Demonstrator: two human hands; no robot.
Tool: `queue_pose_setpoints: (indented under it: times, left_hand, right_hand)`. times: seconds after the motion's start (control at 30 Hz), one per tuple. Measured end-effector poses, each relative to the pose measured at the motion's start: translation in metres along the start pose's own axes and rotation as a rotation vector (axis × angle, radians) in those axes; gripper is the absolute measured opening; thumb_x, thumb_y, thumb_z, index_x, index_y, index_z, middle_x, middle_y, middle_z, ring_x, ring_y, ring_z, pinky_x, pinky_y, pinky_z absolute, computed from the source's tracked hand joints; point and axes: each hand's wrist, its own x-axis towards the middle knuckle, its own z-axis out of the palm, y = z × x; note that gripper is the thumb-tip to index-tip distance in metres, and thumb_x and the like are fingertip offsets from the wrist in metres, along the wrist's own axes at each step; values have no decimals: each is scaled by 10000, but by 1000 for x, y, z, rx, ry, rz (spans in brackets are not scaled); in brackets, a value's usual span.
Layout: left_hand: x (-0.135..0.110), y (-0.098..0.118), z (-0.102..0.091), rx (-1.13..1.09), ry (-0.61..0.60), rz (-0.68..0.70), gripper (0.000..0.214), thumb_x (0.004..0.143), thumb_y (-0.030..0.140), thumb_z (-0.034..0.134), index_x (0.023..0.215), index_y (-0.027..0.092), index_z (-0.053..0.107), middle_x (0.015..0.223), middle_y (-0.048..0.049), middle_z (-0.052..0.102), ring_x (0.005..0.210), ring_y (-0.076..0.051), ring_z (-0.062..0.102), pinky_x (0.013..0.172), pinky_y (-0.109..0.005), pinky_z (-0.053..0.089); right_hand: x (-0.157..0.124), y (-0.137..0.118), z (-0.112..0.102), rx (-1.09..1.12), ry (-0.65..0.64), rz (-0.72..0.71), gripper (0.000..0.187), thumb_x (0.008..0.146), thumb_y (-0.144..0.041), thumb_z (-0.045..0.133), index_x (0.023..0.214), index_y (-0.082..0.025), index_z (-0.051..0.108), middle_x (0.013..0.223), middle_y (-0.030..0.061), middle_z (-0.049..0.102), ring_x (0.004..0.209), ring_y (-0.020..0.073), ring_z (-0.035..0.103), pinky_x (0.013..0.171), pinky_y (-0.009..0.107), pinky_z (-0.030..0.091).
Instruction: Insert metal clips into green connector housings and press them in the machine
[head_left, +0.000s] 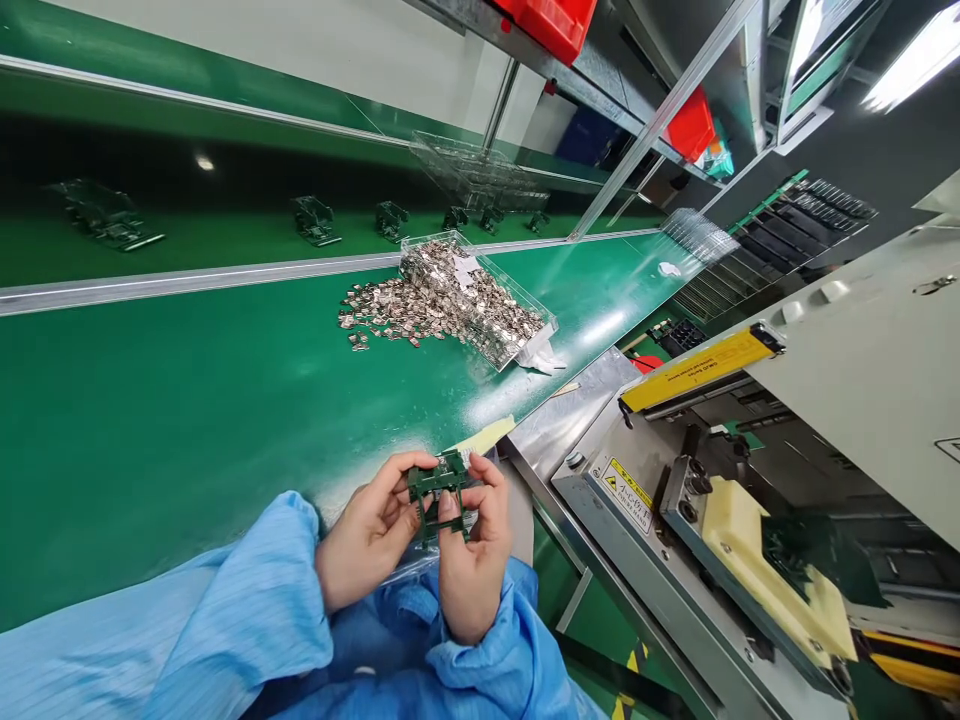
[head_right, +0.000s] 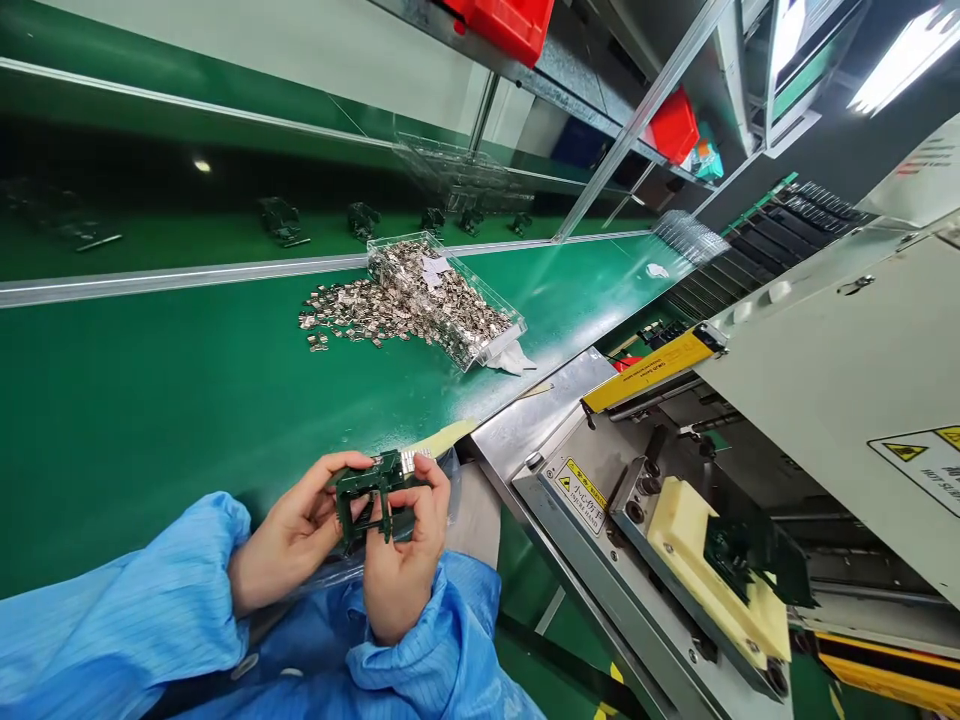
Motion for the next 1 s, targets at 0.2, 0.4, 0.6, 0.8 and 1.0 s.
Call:
queue_pose_setpoints:
  times: [0.2, 0.4, 0.6, 0.8, 1.0]
  left_hand:
    - [1, 2, 1, 10, -2, 15, 276, 899, 258, 536, 1155, 207, 447, 1042, -63, 651, 924, -118, 644, 809, -185, 518]
    - [1, 2, 1, 15, 8, -7, 265, 890, 243, 538, 1136, 195, 453, 1034, -65, 661, 938, -119, 650, 810, -183, 520]
    - [2, 6, 1, 29, 10, -43, 281, 859, 231, 548, 1119, 177, 457, 990, -72, 679, 915, -133, 668, 772, -190, 527]
    - [0, 10, 3, 34, 11, -107, 327, 806, 203, 571, 1115, 165, 471, 974, -74, 693, 854, -125, 676, 733, -178, 529]
    - [-2, 9, 7, 6, 46, -141, 337, 776, 181, 592, 1097, 173, 489, 986, -61, 695, 900, -127, 681, 747, -159, 524]
  right_hand:
    - [-3, 3, 1, 222, -52, 152, 92, 872, -284, 583, 916, -204, 567, 1005, 64, 599, 965, 210, 591, 844, 345, 477]
    - [-2, 3, 3, 371, -29, 248, 142, 820, -301, 656, 857, -195, 570, 827, 20, 617, 764, 161, 597, 671, 261, 488]
    - [1, 10, 4, 469, -18, 262, 177, 772, -285, 715, 770, -181, 572, 836, 31, 640, 756, 151, 578, 674, 254, 474]
    - [-4, 16, 3, 570, -4, 308, 209, 756, -292, 744, 766, -177, 570, 754, -5, 597, 676, 120, 521, 607, 218, 428]
    - [-7, 18, 4, 613, 2, 295, 202, 769, -280, 735, 766, -184, 557, 769, -6, 604, 687, 122, 524, 614, 220, 437]
